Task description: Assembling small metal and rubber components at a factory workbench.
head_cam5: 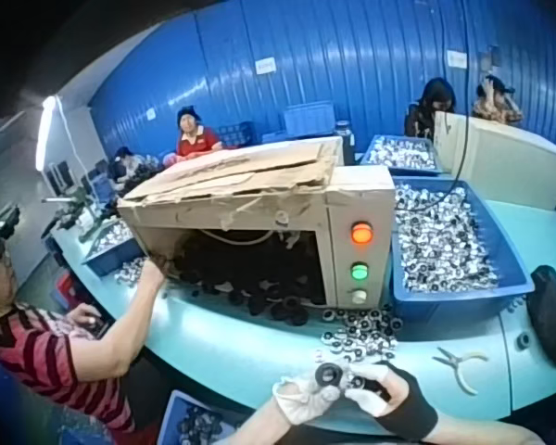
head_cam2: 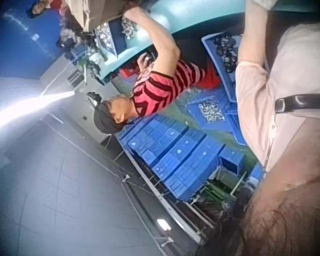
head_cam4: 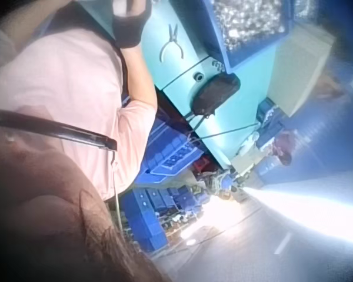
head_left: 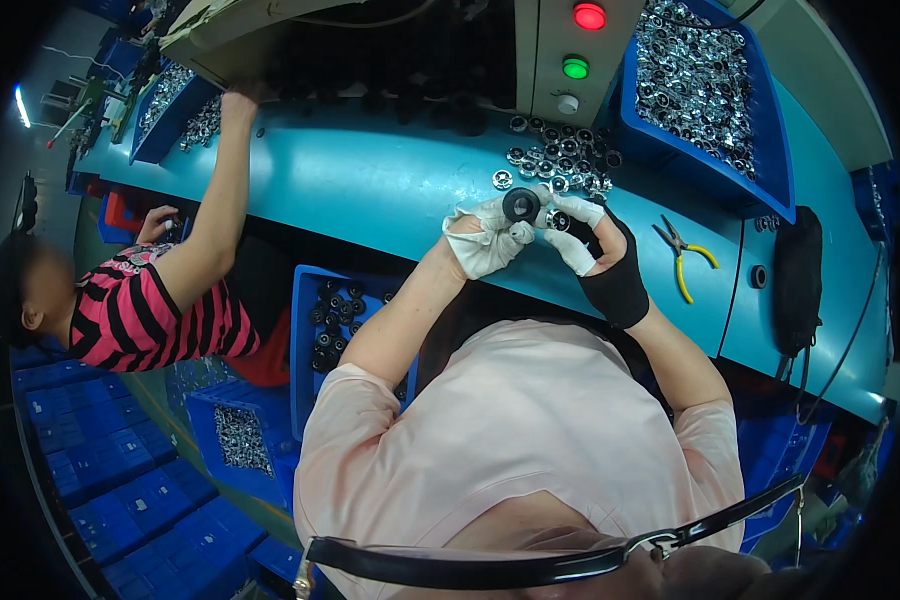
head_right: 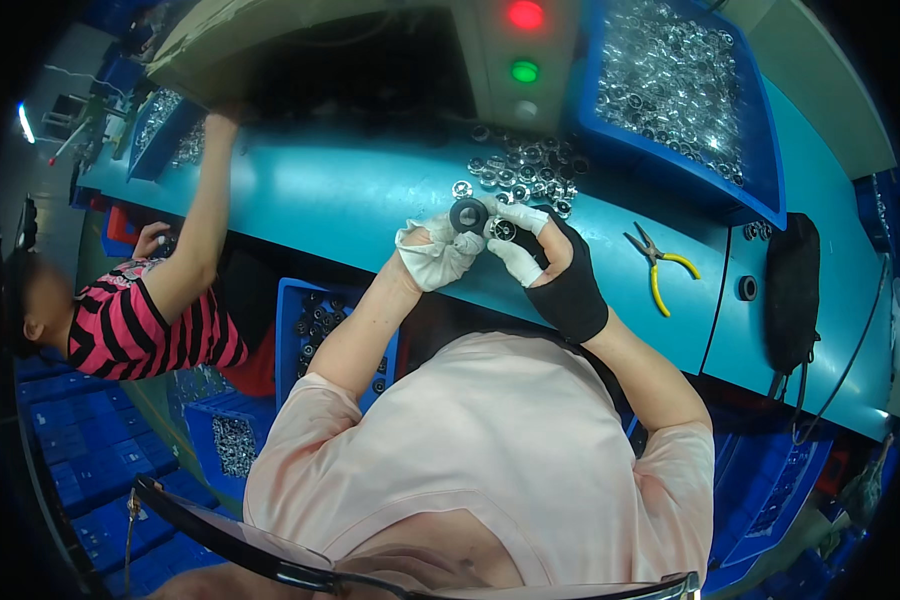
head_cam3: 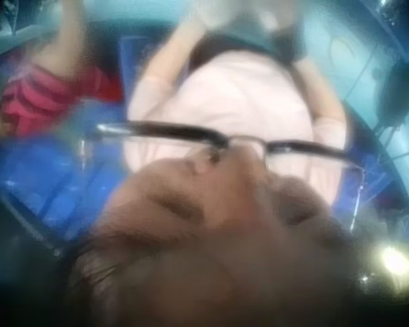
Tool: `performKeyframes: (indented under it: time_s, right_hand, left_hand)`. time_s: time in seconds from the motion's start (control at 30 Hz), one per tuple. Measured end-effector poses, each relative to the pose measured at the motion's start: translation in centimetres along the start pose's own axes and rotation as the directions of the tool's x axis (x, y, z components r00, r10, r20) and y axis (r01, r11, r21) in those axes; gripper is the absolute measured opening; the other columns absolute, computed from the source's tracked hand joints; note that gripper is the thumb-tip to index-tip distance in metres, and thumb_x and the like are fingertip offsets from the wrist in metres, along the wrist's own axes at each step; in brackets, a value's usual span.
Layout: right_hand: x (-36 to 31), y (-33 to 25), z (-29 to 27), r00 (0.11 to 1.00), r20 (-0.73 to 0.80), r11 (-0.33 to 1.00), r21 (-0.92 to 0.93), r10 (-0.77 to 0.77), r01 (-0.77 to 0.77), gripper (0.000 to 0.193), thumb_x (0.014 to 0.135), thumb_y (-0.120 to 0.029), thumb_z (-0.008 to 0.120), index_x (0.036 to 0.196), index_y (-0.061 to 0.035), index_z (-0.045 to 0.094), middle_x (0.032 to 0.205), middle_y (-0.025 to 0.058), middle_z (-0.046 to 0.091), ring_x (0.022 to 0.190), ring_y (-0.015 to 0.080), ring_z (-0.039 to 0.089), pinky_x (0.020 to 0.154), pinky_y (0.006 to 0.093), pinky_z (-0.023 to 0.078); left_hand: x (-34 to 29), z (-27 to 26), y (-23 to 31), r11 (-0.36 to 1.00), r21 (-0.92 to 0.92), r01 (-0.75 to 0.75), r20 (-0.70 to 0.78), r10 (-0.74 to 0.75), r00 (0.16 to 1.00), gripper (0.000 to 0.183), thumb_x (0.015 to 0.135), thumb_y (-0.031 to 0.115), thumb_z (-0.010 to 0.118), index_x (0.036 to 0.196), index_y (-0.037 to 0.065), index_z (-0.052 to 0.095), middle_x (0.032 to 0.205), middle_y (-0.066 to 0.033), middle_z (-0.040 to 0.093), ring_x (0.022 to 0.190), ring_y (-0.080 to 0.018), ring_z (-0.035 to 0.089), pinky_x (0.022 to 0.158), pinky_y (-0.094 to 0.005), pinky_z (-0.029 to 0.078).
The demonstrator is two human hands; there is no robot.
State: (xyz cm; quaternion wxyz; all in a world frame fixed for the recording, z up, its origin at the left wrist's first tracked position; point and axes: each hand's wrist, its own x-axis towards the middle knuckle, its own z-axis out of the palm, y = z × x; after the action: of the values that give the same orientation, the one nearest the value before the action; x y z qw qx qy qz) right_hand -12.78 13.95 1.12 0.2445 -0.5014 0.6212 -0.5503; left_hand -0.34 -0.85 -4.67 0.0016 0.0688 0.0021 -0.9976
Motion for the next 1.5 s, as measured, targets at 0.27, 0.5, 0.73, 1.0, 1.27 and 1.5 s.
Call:
performKeyframes:
  time_s: [0.27,0.5,0.73,1.0,1.27,1.5]
  right_hand:
    - [-0.3,0.3,0.2,0.999,-0.011,0.999,0.006,-0.033,0.033,0.036,0.079,-0.002,0.067,0.115,-0.0045,0.057,0.100,0.0100,0.063,0.089,0.0187,0.062,0.078,0.0272,0.048]
    - [1.0,0.1,0.7,0.949,-0.044,0.934,-0.196,-0.312,0.298,0.039,0.074,0.000,0.069,0.111,-0.0045,0.059,0.092,0.0113,0.060,0.078,0.0254,0.060,0.067,0.0313,0.047]
    - [1.1,0.8,-0.1,0.946,-0.001,0.923,-0.223,-0.323,0.315,0.037,0.075,-0.002,0.068,0.112,-0.0049,0.061,0.087,0.0119,0.061,0.074,0.0243,0.059,0.066,0.0307,0.047]
    - [-0.3,3.8,0.9,0.975,-0.032,0.966,-0.142,-0.220,0.214,0.046,0.073,-0.002,0.062,0.118,-0.0045,0.052,0.101,0.0157,0.055,0.087,0.0321,0.059,0.078,0.0368,0.047]
    - [-1.5,2.9,0.0,0.997,0.038,0.973,-0.215,-0.071,0.078,0.046,0.071,-0.008,0.065,0.114,-0.0029,0.051,0.093,0.0177,0.055,0.085,0.0342,0.057,0.073,0.0382,0.046]
    - [-2.1,2.5,0.4,0.992,0.007,0.977,-0.174,-0.123,0.122,0.027,0.068,-0.003,0.062,0.092,-0.0011,0.050,0.083,0.0186,0.054,0.075,0.0360,0.056,0.064,0.0389,0.045]
  left_hand:
    - [0.0,-0.1,-0.2,0.995,0.090,-0.037,-0.003,0.037,0.999,0.027,0.093,0.011,0.049,0.117,-0.001,0.051,0.094,-0.0141,0.060,0.069,-0.0165,0.064,0.060,-0.0207,0.059]
    - [0.2,1.0,-1.2,0.986,0.168,-0.018,-0.113,0.037,0.993,0.019,0.091,0.011,0.053,0.108,0.001,0.054,0.092,-0.0117,0.060,0.072,-0.0175,0.064,0.059,-0.0207,0.059]
    - [-0.3,2.7,-2.2,0.684,0.694,-0.223,-0.131,0.425,0.896,0.031,0.083,0.013,0.066,0.108,0.000,0.054,0.091,-0.0102,0.061,0.078,-0.0219,0.064,0.062,-0.0294,0.055]
    - [0.1,2.5,-3.5,0.370,0.921,-0.122,-0.129,0.585,0.801,0.033,0.082,0.001,0.064,0.112,-0.007,0.056,0.100,-0.0118,0.061,0.090,-0.0160,0.060,0.077,-0.0264,0.050]
    - [-0.6,2.0,-5.0,0.103,0.976,-0.195,0.114,0.523,0.845,0.032,0.081,-0.001,0.065,0.110,-0.005,0.052,0.097,-0.0104,0.060,0.084,-0.0147,0.059,0.074,-0.0257,0.050]
    - [-0.6,1.4,-6.6,-0.071,0.950,-0.305,0.283,0.613,0.738,0.021,0.083,0.003,0.066,0.101,-0.003,0.057,0.090,-0.0076,0.063,0.080,-0.0116,0.059,0.073,-0.0246,0.048]
